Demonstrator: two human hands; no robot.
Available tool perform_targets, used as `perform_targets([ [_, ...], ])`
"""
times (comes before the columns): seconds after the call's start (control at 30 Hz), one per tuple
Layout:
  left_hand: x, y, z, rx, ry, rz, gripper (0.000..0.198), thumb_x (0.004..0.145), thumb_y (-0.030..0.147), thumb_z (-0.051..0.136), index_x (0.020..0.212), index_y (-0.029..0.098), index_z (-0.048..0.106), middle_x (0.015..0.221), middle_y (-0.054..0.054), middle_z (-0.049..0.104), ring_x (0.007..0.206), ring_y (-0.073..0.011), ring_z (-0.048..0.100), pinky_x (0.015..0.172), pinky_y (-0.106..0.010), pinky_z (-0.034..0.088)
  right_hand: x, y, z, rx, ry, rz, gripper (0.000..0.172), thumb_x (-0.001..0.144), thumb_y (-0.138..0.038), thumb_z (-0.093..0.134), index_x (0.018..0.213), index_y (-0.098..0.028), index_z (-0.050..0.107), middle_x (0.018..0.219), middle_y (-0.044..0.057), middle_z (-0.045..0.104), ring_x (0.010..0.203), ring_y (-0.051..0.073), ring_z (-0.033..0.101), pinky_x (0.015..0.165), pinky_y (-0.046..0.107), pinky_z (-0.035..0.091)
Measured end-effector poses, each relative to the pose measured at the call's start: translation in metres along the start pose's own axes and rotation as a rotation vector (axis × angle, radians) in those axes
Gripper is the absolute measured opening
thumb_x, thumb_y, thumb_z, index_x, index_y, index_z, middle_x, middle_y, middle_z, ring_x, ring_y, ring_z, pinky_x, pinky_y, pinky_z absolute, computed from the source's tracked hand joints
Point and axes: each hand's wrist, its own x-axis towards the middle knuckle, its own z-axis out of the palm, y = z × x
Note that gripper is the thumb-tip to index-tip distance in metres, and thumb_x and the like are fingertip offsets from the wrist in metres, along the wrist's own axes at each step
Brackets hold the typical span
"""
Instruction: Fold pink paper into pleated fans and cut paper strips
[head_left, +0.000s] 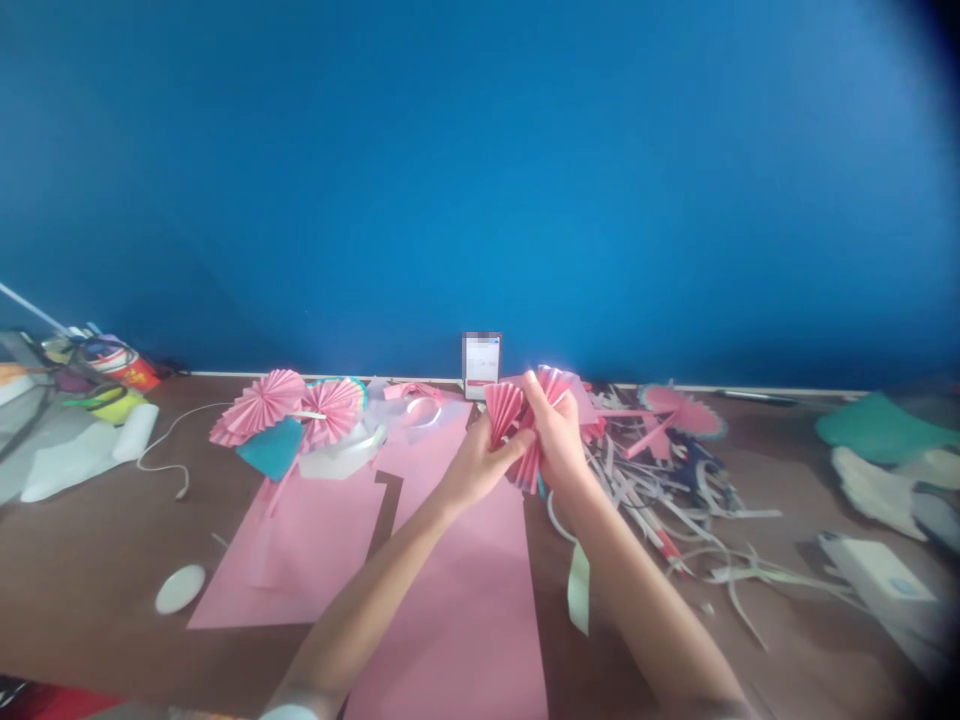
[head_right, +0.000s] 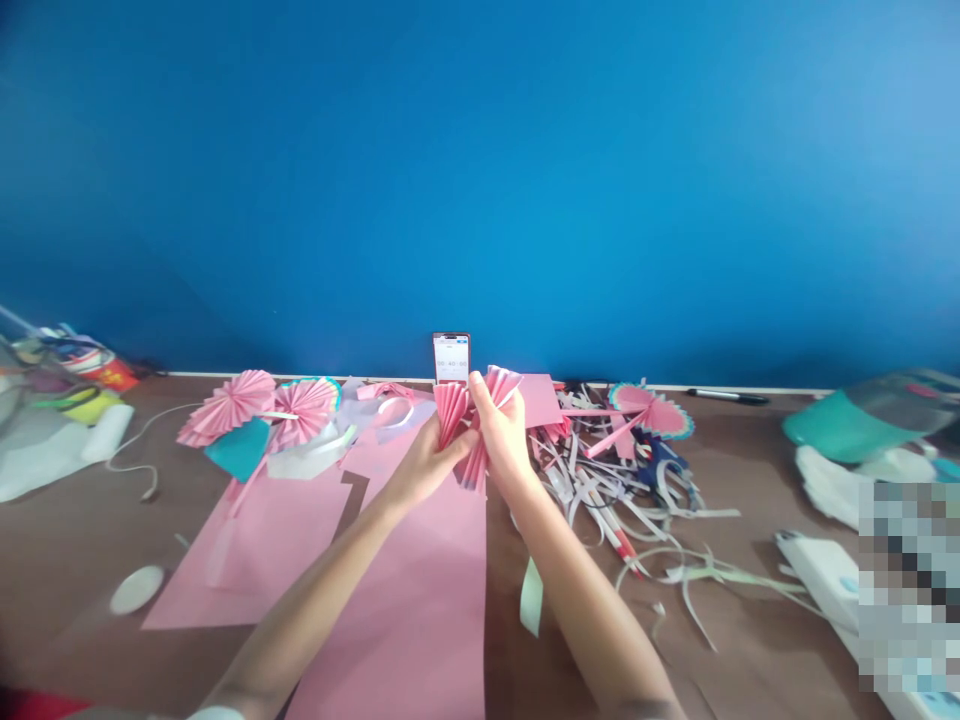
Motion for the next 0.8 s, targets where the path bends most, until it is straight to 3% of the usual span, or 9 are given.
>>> perform_targets([
  [0.13, -0.004, 0.001, -0.002, 0.076, -0.065, -0.057, 0.025, 0.088, 0.038, 0.068, 0.098, 0.016, 0.062, 0.080, -0.003, 0.066, 0.070, -0.0161, 0.063, 0.063, -0.025, 0.046, 0.002, 0.003, -0.005, -0.075, 0.016, 0.045, 0.050, 0.084, -0.069, 0.063, 0.072, -0.023, 0.048, 0.062, -0.004, 0.047, 0.053, 0.013, 0.047, 0.054, 0.028, 0.043],
  [0.27, -0.004, 0.011, -0.010, 0.103, -0.084, -0.047, 0.015, 0.090, 0.022, 0.054, 0.076, 0.016, 0.056, 0.061, 0.002, 0.058, 0.060, -0.0130, 0.057, 0.061, -0.024, 0.044, 0.008, 0.012, -0.012, -0.195, 0.056, 0.003, 0.059, 0.088, -0.080, 0.044, 0.093, -0.023, 0.062, 0.079, 0.004, 0.062, 0.072, 0.020, 0.060, 0.063, 0.032, 0.048],
  [0.37, -0.002, 0.015, -0.017, 0.079, -0.109, -0.043, 0.023, 0.091, 0.019, 0.051, 0.068, 0.017, 0.052, 0.057, 0.001, 0.056, 0.057, -0.0121, 0.056, 0.062, -0.024, 0.045, 0.014, 0.011, -0.020, -0.237, -0.089, 0.019, 0.067, 0.089, -0.083, 0.032, 0.093, -0.024, 0.063, 0.071, 0.003, 0.059, 0.065, 0.020, 0.056, 0.058, 0.031, 0.044],
  [0.47, 0.000, 0.014, -0.024, -0.017, -0.134, -0.078, 0.024, 0.094, 0.029, 0.053, 0.075, 0.016, 0.059, 0.061, -0.001, 0.061, 0.057, -0.0135, 0.060, 0.060, -0.026, 0.048, 0.021, 0.000, -0.028, -0.121, -0.319, 0.006, 0.072, 0.088, -0.086, 0.025, 0.085, -0.024, 0.061, 0.065, 0.002, 0.054, 0.059, 0.017, 0.050, 0.053, 0.030, 0.038],
  [0.53, 0.001, 0.012, -0.027, -0.085, -0.142, -0.113, 0.025, 0.095, 0.038, 0.055, 0.088, 0.015, 0.062, 0.072, -0.005, 0.067, 0.062, -0.0155, 0.064, 0.059, -0.027, 0.051, 0.024, -0.008, -0.034, -0.063, -0.406, -0.049, 0.064, 0.089, -0.082, 0.037, 0.085, -0.023, 0.062, 0.070, 0.002, 0.057, 0.062, 0.016, 0.051, 0.055, 0.028, 0.039],
  [0.63, 0.001, 0.011, -0.028, -0.091, -0.152, -0.136, 0.029, 0.094, 0.044, 0.058, 0.096, 0.016, 0.063, 0.080, -0.006, 0.070, 0.063, -0.0157, 0.064, 0.059, -0.027, 0.052, 0.025, -0.015, -0.038, -0.118, -0.413, -0.099, 0.034, 0.086, -0.055, 0.070, 0.085, -0.021, 0.063, 0.074, -0.001, 0.059, 0.063, 0.013, 0.052, 0.059, 0.026, 0.041],
  [0.8, -0.002, 0.020, -0.025, 0.178, -0.161, -0.070, 0.037, 0.098, 0.039, 0.049, 0.069, 0.018, 0.057, 0.061, 0.000, 0.061, 0.063, -0.0151, 0.060, 0.072, -0.028, 0.049, 0.025, -0.011, -0.034, -0.155, -0.235, -0.064, 0.009, 0.080, -0.027, 0.068, 0.080, -0.019, 0.065, 0.067, -0.002, 0.062, 0.059, 0.011, 0.054, 0.057, 0.025, 0.041],
])
